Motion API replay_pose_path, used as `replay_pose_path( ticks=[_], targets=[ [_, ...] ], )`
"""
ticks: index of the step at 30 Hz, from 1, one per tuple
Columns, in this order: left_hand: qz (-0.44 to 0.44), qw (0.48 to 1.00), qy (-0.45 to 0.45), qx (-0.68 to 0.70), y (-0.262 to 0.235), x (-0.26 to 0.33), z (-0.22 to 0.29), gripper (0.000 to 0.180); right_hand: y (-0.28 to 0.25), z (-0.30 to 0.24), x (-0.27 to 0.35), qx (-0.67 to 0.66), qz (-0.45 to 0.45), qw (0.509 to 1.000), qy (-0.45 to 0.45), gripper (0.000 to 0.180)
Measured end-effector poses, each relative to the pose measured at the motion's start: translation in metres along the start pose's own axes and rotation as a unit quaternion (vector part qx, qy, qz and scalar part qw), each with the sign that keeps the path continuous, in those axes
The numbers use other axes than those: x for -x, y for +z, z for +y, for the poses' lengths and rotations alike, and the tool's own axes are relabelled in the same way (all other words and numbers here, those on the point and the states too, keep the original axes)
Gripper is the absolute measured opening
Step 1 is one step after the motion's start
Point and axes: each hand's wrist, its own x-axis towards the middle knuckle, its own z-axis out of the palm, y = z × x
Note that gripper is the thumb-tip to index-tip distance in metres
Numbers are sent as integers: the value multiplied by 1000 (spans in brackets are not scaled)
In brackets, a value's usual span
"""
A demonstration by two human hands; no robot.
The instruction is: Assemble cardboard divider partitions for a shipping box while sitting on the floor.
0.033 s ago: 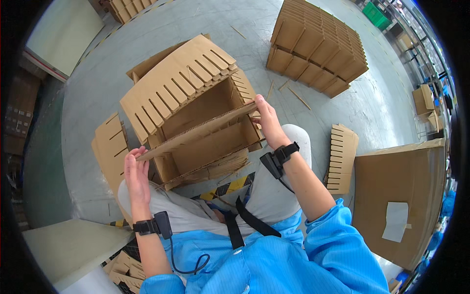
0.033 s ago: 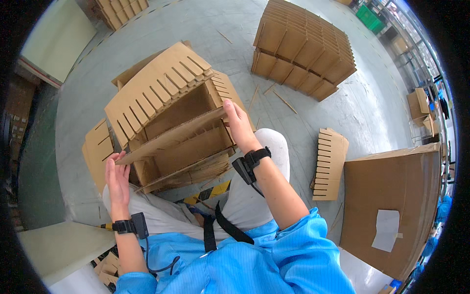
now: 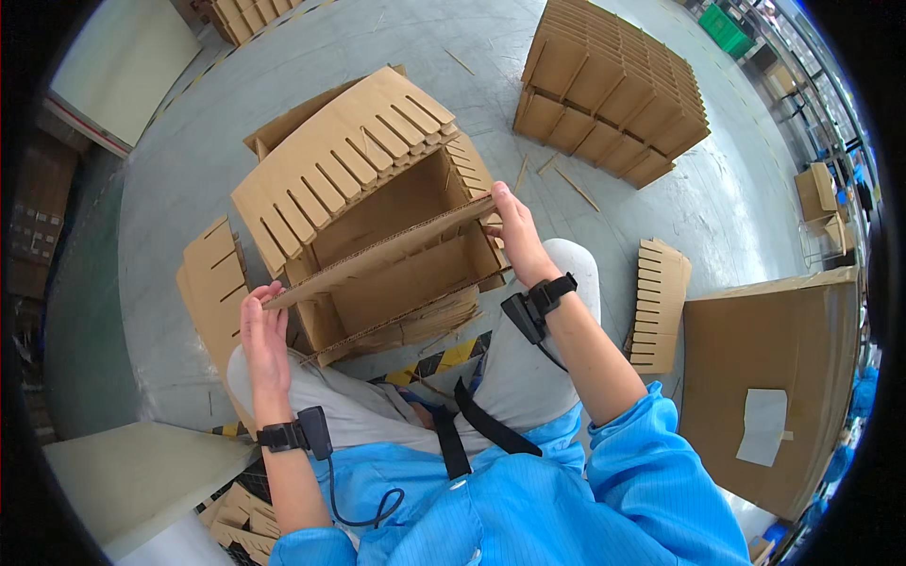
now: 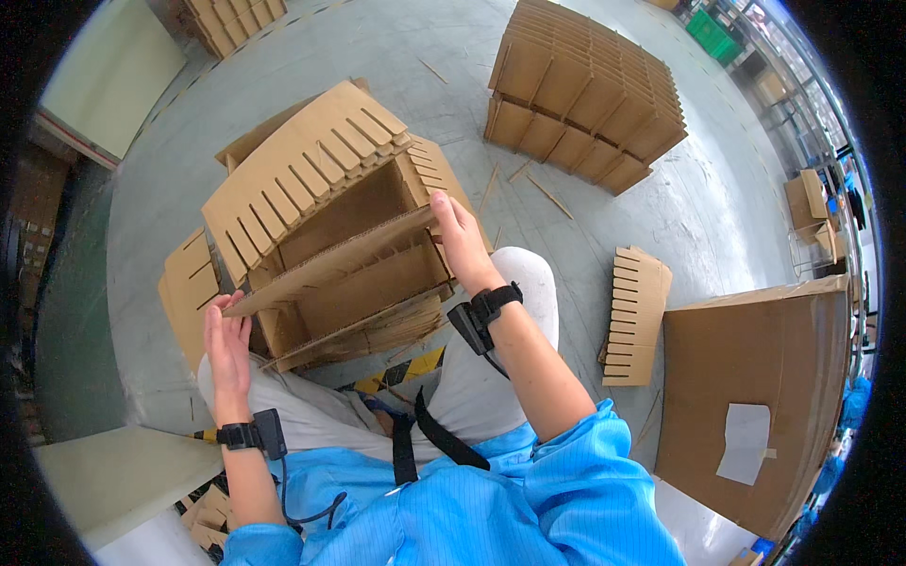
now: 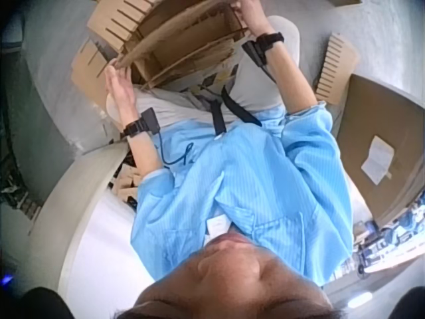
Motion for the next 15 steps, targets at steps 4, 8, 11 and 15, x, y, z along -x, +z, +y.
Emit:
replay_pose_path(
  ticks=[4, 8, 11, 15],
  targets=[
    [-6, 1000, -22, -2, 2, 1, -2, 45, 0, 1, 0, 4, 11, 1000, 0, 61],
    [8, 999, -31, -1, 3, 1, -5, 47, 2, 0, 2, 1, 26, 1000, 3, 64],
    [2, 1000, -28, -7, 5, 1, -5, 48, 1, 3, 1, -4, 30, 1000, 1, 65],
    [-4, 1000, -26, -6, 3, 1, -5, 49, -1, 5, 0, 1, 17, 1000, -2, 65]
  ],
)
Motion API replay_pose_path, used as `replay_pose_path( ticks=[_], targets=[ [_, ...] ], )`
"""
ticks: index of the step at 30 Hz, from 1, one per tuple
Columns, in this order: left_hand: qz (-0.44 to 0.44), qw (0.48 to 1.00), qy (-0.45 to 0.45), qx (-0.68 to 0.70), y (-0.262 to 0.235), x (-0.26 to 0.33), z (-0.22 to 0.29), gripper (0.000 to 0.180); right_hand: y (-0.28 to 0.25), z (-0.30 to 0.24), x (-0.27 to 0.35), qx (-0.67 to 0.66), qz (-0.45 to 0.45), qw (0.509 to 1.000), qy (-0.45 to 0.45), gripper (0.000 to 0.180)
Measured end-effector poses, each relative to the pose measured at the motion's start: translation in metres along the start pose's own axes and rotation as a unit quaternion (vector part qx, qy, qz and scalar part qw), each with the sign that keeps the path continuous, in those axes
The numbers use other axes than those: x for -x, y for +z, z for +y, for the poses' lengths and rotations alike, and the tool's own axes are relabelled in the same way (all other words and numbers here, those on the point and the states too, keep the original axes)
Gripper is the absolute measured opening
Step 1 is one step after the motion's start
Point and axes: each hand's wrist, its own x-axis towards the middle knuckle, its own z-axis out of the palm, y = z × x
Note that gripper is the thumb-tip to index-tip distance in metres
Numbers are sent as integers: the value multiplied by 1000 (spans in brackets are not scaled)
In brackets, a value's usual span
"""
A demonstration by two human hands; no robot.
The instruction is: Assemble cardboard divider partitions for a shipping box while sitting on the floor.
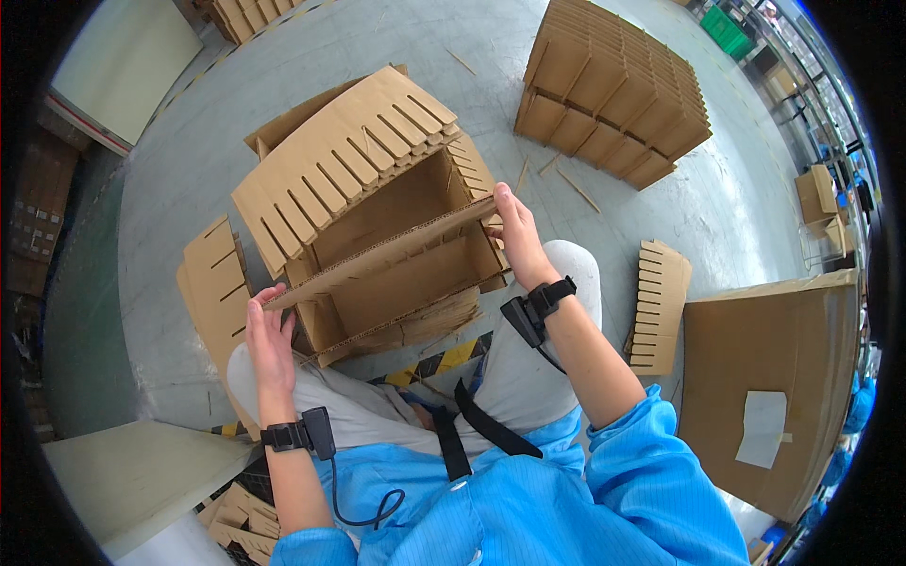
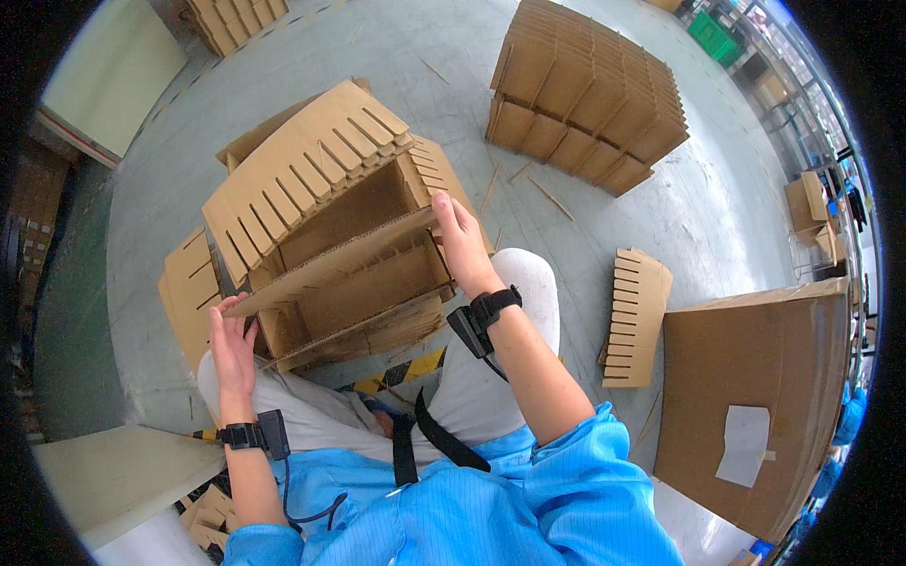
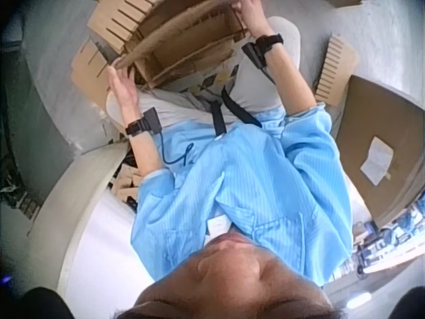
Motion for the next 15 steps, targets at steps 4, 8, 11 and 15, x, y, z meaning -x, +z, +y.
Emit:
replay_pose_path(
  ticks=[4, 8, 11, 15],
  targets=[
    [-3, 1000, 0, 8, 2, 0, 0, 49, -1, 5, -3, 18, -1, 1000, -13, 62],
    [1, 1000, -4, 12, 1, 0, -1, 49, 1, 3, -1, 8, 1, 1000, -12, 62],
    [-3, 1000, -6, 9, 0, 0, -3, 50, 1, 2, 0, 21, 7, 1000, -18, 62],
    [7, 1000, -17, 11, 0, 1, -6, 53, 4, -3, 4, 2, 18, 1000, 2, 63]
  ],
)
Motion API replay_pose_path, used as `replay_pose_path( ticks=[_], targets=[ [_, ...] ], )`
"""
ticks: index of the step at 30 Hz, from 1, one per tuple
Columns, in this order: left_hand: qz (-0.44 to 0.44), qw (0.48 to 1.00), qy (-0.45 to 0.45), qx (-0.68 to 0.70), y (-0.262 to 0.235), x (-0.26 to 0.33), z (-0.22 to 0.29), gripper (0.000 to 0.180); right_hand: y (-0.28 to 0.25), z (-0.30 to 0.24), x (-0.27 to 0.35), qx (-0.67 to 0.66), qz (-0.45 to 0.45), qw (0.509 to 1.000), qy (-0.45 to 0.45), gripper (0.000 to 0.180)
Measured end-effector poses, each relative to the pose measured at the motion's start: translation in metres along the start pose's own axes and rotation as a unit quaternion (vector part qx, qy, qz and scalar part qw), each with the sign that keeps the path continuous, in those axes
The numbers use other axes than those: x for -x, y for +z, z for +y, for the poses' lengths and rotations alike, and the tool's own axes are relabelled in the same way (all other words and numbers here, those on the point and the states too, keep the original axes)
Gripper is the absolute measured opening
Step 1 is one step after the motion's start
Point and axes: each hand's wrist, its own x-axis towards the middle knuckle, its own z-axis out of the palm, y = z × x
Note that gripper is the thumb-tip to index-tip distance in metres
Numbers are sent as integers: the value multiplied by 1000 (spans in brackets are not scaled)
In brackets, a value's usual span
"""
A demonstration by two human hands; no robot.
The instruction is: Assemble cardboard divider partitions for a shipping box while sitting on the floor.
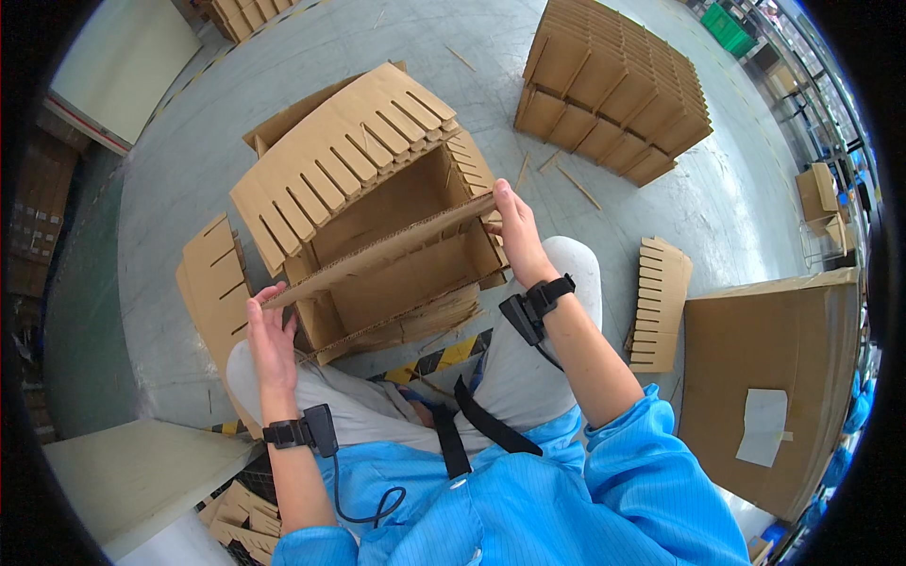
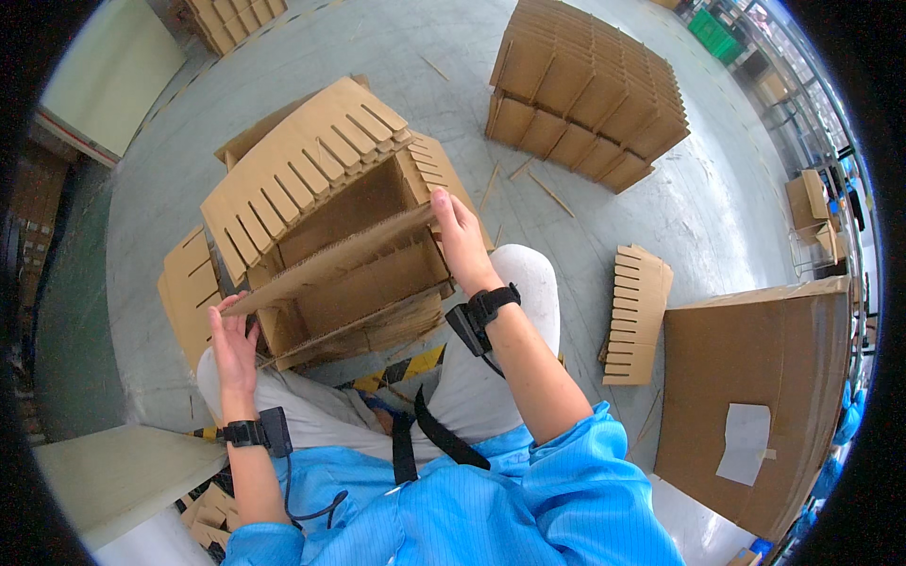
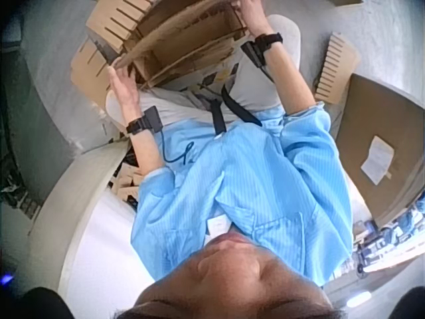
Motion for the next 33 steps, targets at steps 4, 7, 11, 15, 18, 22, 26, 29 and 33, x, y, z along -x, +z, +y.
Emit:
replay_pose_path(
  ticks=[4, 7, 11, 15, 18, 22, 26, 29, 33],
  targets=[
    [7, 1000, -8, -6, 2, 0, 0, 55, -1, 1, -1, 12, -3, 1000, -5, 64],
    [11, 1000, -13, -7, 2, 0, -1, 55, -1, 1, -1, 11, 0, 1000, -6, 64],
    [20, 1000, -16, -1, 0, -1, -2, 54, 2, -1, 1, -6, -1, 1000, 1, 64],
    [8, 1000, -11, -2, 1, -1, -2, 54, -1, 2, -1, -6, -5, 1000, -6, 63],
    [9, 1000, -9, -5, 0, -1, -1, 53, -1, 3, -2, 3, 5, 1000, -4, 62],
    [5, 1000, -8, -4, 1, -1, 0, 54, 0, 1, -1, -3, -5, 1000, -8, 61],
    [24, 1000, 1, -2, 8, 2, 4, 51, 0, 2, -1, -4, -5, 1000, -7, 61],
    [25, 1000, 0, -4, 8, 2, 4, 52, -1, 2, -2, -1, -5, 1000, -5, 61],
    [25, 1000, -1, -7, 5, 1, 2, 52, 0, 1, -1, 0, -3, 1000, -7, 62]
  ],
)
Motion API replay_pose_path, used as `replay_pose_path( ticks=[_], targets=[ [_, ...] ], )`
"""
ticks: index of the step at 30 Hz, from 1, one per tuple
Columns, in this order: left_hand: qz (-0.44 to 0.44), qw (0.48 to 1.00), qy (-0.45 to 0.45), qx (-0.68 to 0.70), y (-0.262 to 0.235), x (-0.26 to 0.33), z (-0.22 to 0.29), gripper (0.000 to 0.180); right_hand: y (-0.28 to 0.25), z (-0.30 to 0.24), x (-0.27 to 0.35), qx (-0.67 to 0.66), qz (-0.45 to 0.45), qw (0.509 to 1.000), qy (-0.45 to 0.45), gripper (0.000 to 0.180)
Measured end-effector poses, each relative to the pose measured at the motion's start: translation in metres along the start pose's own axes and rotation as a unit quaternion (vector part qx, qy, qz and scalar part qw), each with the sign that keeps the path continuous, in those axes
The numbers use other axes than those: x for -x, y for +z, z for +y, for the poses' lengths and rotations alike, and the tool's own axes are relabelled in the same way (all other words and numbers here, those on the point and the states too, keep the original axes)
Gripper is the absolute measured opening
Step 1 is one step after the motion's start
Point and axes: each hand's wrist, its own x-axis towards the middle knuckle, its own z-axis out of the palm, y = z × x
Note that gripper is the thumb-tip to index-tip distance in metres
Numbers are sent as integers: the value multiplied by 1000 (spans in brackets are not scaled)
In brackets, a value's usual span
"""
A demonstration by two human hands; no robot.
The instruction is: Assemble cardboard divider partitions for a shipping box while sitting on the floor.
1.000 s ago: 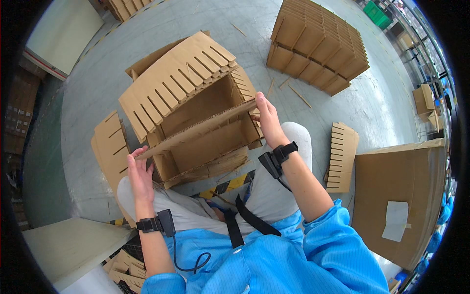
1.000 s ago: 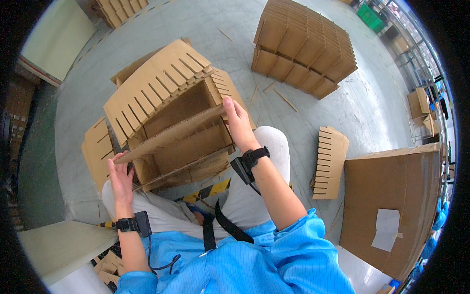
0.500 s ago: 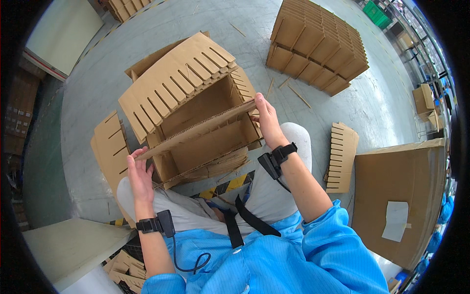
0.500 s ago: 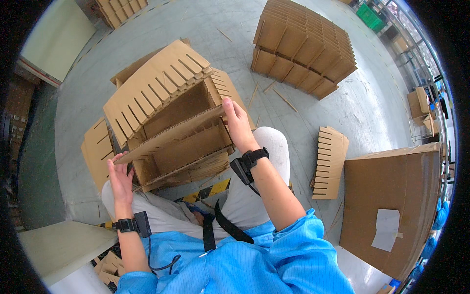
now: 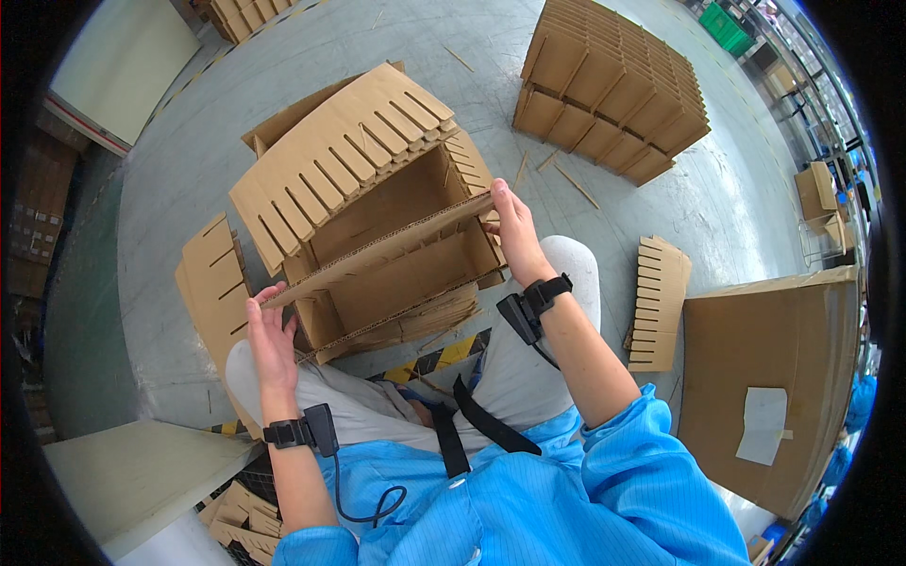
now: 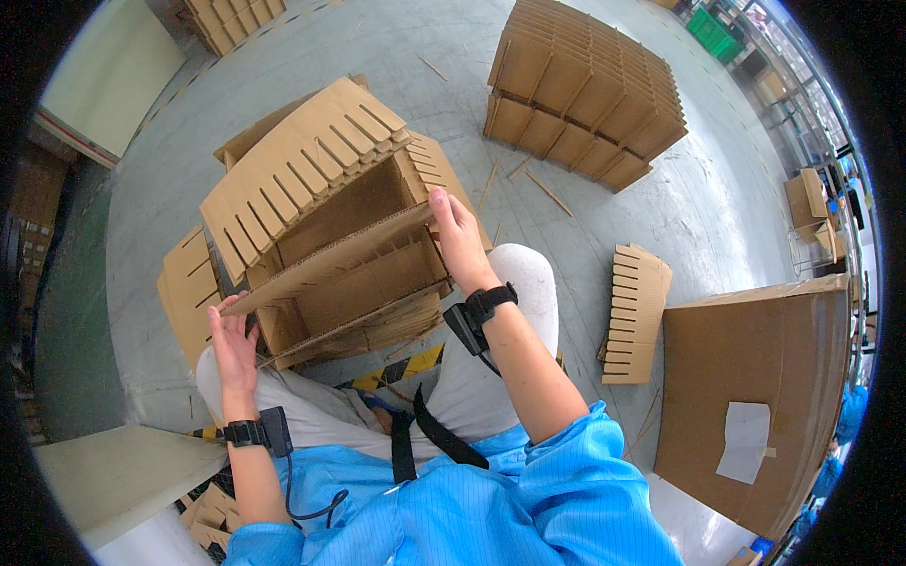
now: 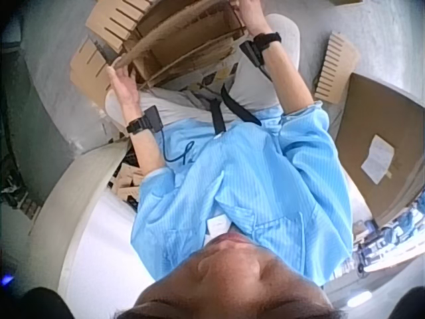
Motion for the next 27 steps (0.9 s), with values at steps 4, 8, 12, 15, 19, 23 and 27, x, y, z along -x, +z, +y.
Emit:
replay_pose_path(
  ticks=[4, 8, 12, 15, 19, 23, 27],
  targets=[
    [-11, 1000, -13, -8, -2, -1, -2, 57, 0, -1, 1, 8, 7, 1000, -1, 63],
    [-1, 1000, -17, -16, -2, -1, -4, 59, -1, 2, -1, 18, 7, 1000, -2, 63],
    [5, 1000, -21, -15, -1, -2, -5, 61, -1, 0, 0, 14, 6, 1000, 4, 63],
    [10, 1000, -23, -18, -2, -3, -4, 61, -1, 1, 0, 13, 6, 1000, 1, 61],
    [10, 1000, -20, -17, -2, -4, -5, 61, -1, 0, 0, 7, 1, 1000, 1, 61],
    [7, 1000, -13, -4, 0, -2, -3, 56, 2, -3, 2, -2, 9, 1000, 6, 61],
    [12, 1000, -14, 0, -2, -3, -2, 54, 0, -1, 0, 0, 4, 1000, 2, 61]
  ],
)
